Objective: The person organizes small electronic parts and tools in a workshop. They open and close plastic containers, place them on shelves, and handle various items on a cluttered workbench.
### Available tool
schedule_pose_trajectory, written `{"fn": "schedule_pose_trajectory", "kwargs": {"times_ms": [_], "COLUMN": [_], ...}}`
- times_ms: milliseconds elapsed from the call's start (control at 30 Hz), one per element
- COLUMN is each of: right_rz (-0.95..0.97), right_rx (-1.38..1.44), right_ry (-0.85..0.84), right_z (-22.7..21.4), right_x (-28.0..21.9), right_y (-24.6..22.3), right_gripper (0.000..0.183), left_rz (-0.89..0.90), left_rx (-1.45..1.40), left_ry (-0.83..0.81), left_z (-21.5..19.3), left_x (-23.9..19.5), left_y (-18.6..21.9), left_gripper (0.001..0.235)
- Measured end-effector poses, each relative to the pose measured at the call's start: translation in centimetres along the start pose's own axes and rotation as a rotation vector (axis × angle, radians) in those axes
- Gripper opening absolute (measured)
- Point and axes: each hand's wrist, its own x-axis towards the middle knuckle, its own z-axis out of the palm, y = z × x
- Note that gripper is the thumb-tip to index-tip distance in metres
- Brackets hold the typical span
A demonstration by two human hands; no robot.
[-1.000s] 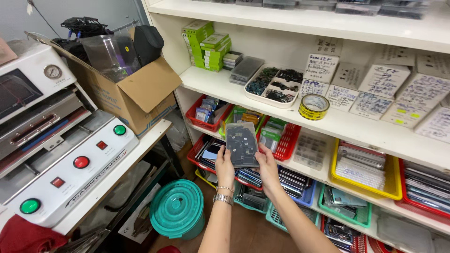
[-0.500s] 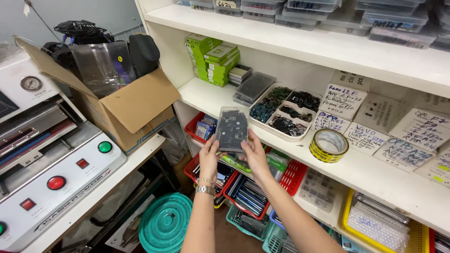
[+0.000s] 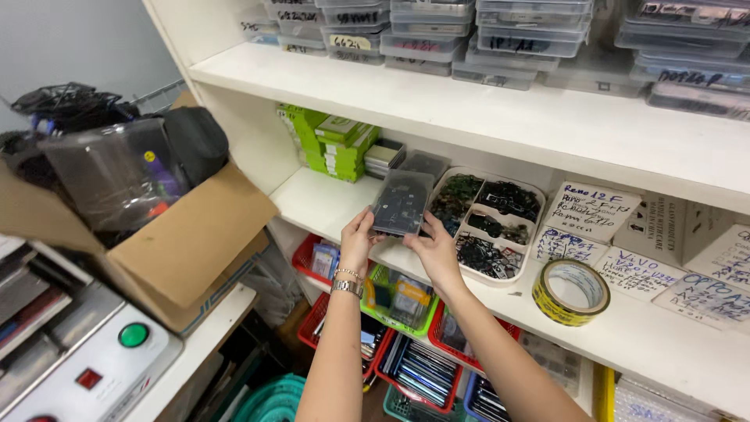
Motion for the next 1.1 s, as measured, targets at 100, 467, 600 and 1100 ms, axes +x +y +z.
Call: {"fn": "schedule_pose_trajectory", "kwargs": {"times_ms": [100, 467, 600, 1100], "right_rz": [-0.067, -0.278, -0.254, -0.079], "right_rx": [-0.244, -1.108, -1.172, -1.227], "right_ry": [0.086, 0.276, 0.288, 0.231], "right_z": [0.7, 3.2, 3.2, 3.1], "right_x": [2.1, 4.1, 6.5, 10.1], "right_y": [0.3, 1.9, 2.3, 3.0], "right_gripper": [0.076, 0.072, 0.067, 0.073], "left_rz": [0.029, 0.478, 0.258, 0.266], "left_rx": [0.086, 0.651, 0.539, 0.713], "left_ry": [0.011, 0.109, -0.017, 0.003], "left_z": [1.2, 1.5, 2.3, 2.6], "left_x": [3.6, 4.8, 7.1, 9.4], "left_y": [0.4, -1.0, -0.2, 0.1], "left_gripper": [0.049, 0.047, 0.052, 0.041]}}
